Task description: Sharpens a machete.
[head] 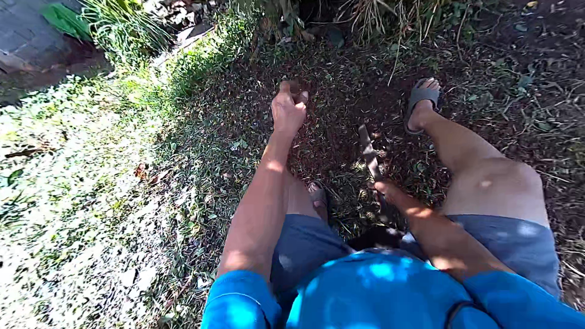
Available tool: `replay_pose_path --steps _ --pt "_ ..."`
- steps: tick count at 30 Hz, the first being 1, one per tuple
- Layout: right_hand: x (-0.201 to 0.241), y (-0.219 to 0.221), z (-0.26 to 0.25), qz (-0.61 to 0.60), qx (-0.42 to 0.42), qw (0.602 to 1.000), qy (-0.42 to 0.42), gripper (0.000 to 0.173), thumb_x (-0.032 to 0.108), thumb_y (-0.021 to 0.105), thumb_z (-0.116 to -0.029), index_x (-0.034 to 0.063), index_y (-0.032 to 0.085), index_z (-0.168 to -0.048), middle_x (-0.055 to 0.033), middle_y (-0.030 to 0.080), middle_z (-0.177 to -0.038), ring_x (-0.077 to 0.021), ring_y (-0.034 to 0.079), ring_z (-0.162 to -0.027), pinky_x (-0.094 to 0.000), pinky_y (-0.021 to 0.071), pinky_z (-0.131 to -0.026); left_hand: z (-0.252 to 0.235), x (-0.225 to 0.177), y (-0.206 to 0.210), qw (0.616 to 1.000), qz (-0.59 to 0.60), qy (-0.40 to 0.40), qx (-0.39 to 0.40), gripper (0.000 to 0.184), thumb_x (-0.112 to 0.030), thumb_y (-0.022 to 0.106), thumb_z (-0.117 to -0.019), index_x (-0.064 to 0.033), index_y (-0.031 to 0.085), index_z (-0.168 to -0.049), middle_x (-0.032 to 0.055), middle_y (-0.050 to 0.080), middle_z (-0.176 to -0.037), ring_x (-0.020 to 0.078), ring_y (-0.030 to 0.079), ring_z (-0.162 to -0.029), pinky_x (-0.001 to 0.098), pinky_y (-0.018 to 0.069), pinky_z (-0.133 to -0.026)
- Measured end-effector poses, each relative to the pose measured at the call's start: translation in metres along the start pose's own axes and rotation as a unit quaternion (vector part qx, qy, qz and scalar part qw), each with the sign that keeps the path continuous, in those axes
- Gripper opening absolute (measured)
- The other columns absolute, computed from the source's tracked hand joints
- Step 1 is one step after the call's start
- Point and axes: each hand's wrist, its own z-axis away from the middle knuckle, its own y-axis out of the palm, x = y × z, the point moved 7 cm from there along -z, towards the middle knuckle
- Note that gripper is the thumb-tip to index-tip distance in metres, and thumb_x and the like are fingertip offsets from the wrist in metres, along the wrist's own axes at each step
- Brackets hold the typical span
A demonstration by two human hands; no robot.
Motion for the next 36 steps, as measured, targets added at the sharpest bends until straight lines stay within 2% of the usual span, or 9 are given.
replay_pose_path --steps 5,10,16,21,25,28,32,34,36 --pt "0.004 -0.014 -0.001 0.054 -0.003 0.998 0.01 0.021 0.01 0.06 -0.1001 0.005 0.051 -0.119 -0.0033 0.051 -0.075 -0.011 0.046 -0.049 -0.026 0.0446 -0.046 -0.005 -0.019 -0.003 0.985 0.163 0.035 -0.048 0.044 -0.014 0.06 -0.1007 0.0065 0.05 -0.138 0.0176 0.07 -0.104 0.0202 0.071 -0.089 0.0377 0.0583 -0.087" --pt "0.002 -0.018 -0.001 0.046 -0.029 0.998 0.013 0.013 0.01 0.061 -0.0994 0.0058 0.055 -0.11 -0.0003 0.048 -0.067 -0.0101 0.043 -0.046 -0.0252 0.0421 -0.044 -0.023 -0.056 0.006 0.96 0.277 0.039 0.009 0.041 -0.006 0.059 -0.0996 0.0072 0.047 -0.137 0.0116 0.065 -0.095 0.0127 0.068 -0.077 0.0281 0.0584 -0.076" --pt "0.039 -0.014 0.013 0.018 -0.09 0.99 -0.104 0.031 0.018 0.069 -0.0993 -0.0009 0.057 -0.12 -0.0057 0.053 -0.076 -0.0121 0.048 -0.054 -0.0287 0.0459 -0.052 -0.049 0.01 0.052 0.966 0.257 -0.024 0.018 0.042 -0.015 0.058 -0.103 0.0062 0.049 -0.138 0.0212 0.063 -0.118 0.0212 0.069 -0.09 0.0359 0.0587 -0.083" --pt "0.135 -0.059 0.047 -0.125 -0.173 0.917 -0.336 0.016 0.017 0.069 -0.0989 0.0042 0.059 -0.095 0.0035 0.05 -0.058 -0.007 0.046 -0.041 -0.0259 0.0472 -0.043 -0.061 0.062 0.037 0.981 0.184 -0.055 -0.027 0.045 -0.021 0.055 -0.1034 0.0047 0.047 -0.14 0.0177 0.067 -0.114 0.0196 0.07 -0.095 0.0363 0.0574 -0.088" --pt "0.204 -0.08 0.082 -0.294 -0.173 0.814 -0.471 0.017 0.012 0.063 -0.1022 0.0101 0.047 -0.097 0.0055 0.044 -0.051 -0.0085 0.046 -0.036 -0.0276 0.0511 -0.039 -0.067 0.061 0.023 0.986 0.153 -0.009 -0.072 0.043 -0.022 0.052 -0.103 0.0041 0.049 -0.138 0.0074 0.07 -0.097 0.0115 0.07 -0.084 0.0317 0.0574 -0.083" --pt "0.21 -0.058 0.07 -0.355 -0.184 0.807 -0.435 0.019 0.017 0.06 -0.1057 0.0095 0.047 -0.095 0.0046 0.043 -0.048 -0.0091 0.047 -0.035 -0.0275 0.0515 -0.039 -0.066 0.056 0.02 0.987 0.14 0.01 -0.078 0.041 -0.022 0.051 -0.1028 0.0037 0.052 -0.134 0.0037 0.07 -0.09 0.0092 0.069 -0.082 0.0307 0.0567 -0.083" --pt "0.096 0.005 -0.013 -0.078 -0.148 0.962 -0.215 0.024 0.019 0.064 -0.1013 0.0018 0.053 -0.089 -0.0022 0.046 -0.053 -0.0108 0.045 -0.037 -0.0277 0.0459 -0.039 -0.064 0.054 0.02 0.986 0.145 0.032 -0.077 0.042 -0.023 0.051 -0.1029 0.0029 0.051 -0.136 0.001 0.068 -0.088 0.0072 0.067 -0.078 0.0301 0.0577 -0.081" --pt "0.029 0.024 -0.027 0.184 -0.07 0.978 -0.071 0.028 0.021 0.064 -0.1001 -0.0038 0.059 -0.113 -0.0148 0.059 -0.083 -0.0211 0.056 -0.061 -0.0379 0.0514 -0.059 -0.059 0.053 0.019 0.99 0.119 0.032 -0.075 0.044 -0.024 0.051 -0.1039 0.0038 0.049 -0.138 0.0039 0.068 -0.09 0.0093 0.068 -0.078 0.0313 0.0572 -0.081" --pt "0.006 0.028 -0.013 0.293 -0.038 0.955 -0.018 0.036 0.025 0.062 -0.1034 -0.0046 0.06 -0.124 -0.0202 0.064 -0.11 -0.0263 0.063 -0.087 -0.0437 0.0524 -0.082 -0.057 0.05 0.019 0.993 0.085 0.029 -0.07 0.046 -0.024 0.051 -0.1048 0.0048 0.048 -0.14 0.007 0.068 -0.091 0.0115 0.065 -0.077 0.0323 0.0541 -0.079"
